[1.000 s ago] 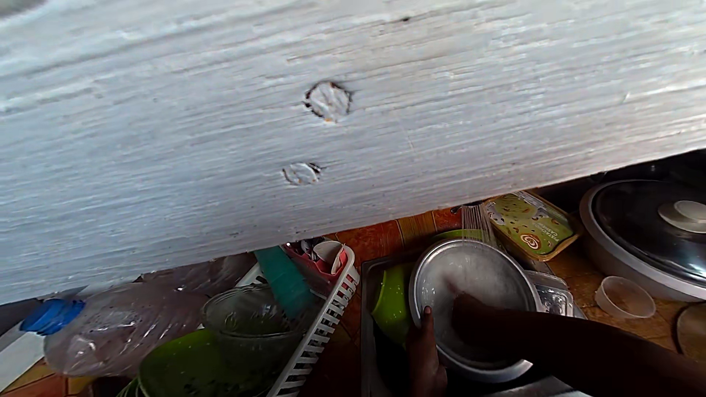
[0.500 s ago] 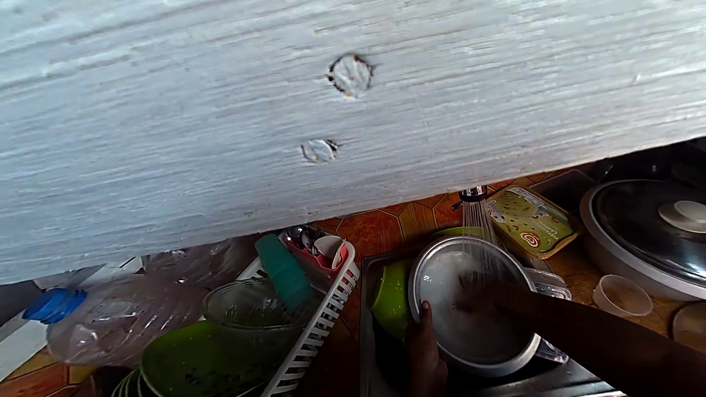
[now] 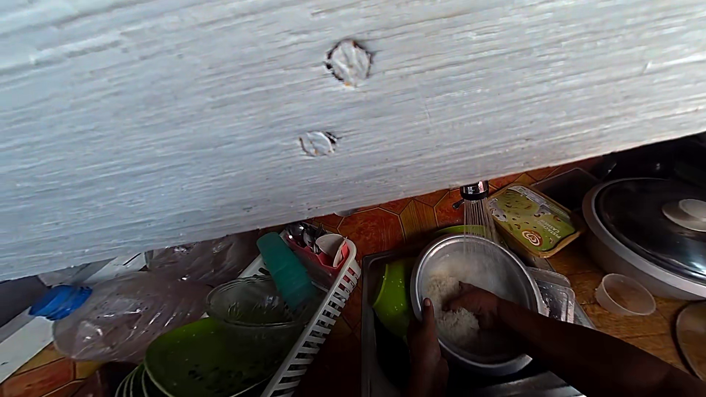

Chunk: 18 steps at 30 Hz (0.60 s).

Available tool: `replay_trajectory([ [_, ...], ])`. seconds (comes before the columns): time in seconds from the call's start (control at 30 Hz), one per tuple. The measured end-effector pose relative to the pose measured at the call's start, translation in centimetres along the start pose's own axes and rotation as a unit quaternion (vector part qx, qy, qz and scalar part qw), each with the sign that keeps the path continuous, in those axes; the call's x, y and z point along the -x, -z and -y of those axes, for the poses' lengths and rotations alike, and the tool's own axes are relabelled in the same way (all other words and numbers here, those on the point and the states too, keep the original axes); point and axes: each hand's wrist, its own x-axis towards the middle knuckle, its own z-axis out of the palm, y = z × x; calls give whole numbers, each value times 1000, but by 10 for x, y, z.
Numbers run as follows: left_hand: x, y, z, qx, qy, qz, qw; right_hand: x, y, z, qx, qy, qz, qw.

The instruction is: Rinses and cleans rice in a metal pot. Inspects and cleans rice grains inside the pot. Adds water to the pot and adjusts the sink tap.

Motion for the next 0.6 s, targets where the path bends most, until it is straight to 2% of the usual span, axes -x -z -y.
replay_trajectory([
  [0.07, -1, 1, 1, 2, -3, -1, 1000, -1, 2, 8, 32, 60, -29, 997],
  [0.13, -2, 3, 2, 2, 1, -1, 1000, -1, 11, 18, 145, 133, -56, 979],
  [0.2, -1, 3, 1, -2, 3, -6, 1000, 4, 17, 32, 289, 172, -78, 939],
  [0.33, -1, 2, 0, -13, 9, -5, 1000, 16, 18, 49, 512, 164, -116, 835],
  [0.43, -2, 2, 0, -13, 5, -7, 1000, 10, 19, 47, 614, 173, -67, 767],
  [0.5, -3, 2, 1, -8, 4, -5, 1000, 6, 15, 42, 651, 185, -2, 737],
  [0.6, -2, 1, 1, -1, 10, -6, 1000, 2, -4, 36, 703, 151, 61, 693],
])
